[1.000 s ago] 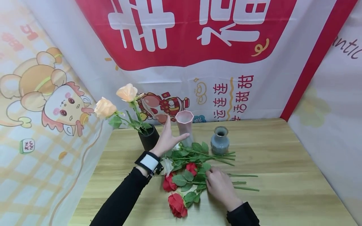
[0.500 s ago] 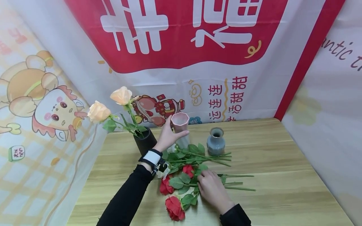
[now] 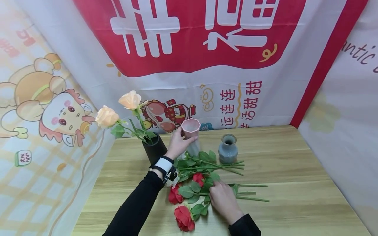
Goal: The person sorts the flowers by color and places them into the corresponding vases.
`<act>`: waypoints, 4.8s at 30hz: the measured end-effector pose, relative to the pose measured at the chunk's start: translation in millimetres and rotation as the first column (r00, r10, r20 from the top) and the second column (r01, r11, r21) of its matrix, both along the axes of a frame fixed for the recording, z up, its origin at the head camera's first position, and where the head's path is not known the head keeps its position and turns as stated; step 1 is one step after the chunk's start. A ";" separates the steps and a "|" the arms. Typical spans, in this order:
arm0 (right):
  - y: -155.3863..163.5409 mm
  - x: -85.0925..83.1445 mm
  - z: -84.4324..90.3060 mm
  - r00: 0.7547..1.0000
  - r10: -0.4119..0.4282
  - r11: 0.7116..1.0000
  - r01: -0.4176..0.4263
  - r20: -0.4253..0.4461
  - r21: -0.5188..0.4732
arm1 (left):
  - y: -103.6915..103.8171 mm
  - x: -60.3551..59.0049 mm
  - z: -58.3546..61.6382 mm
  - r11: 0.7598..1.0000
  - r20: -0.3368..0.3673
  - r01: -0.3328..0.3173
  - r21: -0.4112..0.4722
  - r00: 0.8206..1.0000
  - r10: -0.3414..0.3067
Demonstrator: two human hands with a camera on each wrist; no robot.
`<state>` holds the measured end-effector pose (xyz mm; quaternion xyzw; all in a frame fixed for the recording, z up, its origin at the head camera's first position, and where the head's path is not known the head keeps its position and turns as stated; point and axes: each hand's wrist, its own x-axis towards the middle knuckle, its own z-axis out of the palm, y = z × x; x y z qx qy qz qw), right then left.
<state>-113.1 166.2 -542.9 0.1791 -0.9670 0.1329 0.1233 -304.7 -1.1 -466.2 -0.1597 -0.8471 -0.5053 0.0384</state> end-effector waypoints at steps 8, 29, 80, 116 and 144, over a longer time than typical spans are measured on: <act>0.4 1.2 -2.8 0.998 0.008 1.000 -0.008 0.056 0.007 | -0.6 6.2 4.4 0.999 -0.021 0.015 -0.035 1.000 -0.016; -1.3 1.3 -8.1 1.000 0.017 0.999 -0.018 0.023 0.038 | -4.0 -6.1 -1.6 0.994 -0.004 0.033 -0.102 0.999 -0.034; 26.6 4.4 48.2 0.938 0.020 0.984 -0.080 -0.346 -0.162 | -6.3 -8.9 -3.8 0.990 -0.054 0.055 -0.133 0.997 -0.062; 40.6 -13.2 93.0 0.865 -0.161 0.891 -0.079 -0.474 -0.447 | -6.4 -7.7 -1.0 0.985 -0.039 0.036 -0.169 0.998 -0.043; 45.4 -12.3 126.9 0.881 -0.168 0.689 -0.215 -0.441 -0.692 | -5.9 -4.3 -4.3 0.993 -0.032 0.049 -0.109 0.998 -0.053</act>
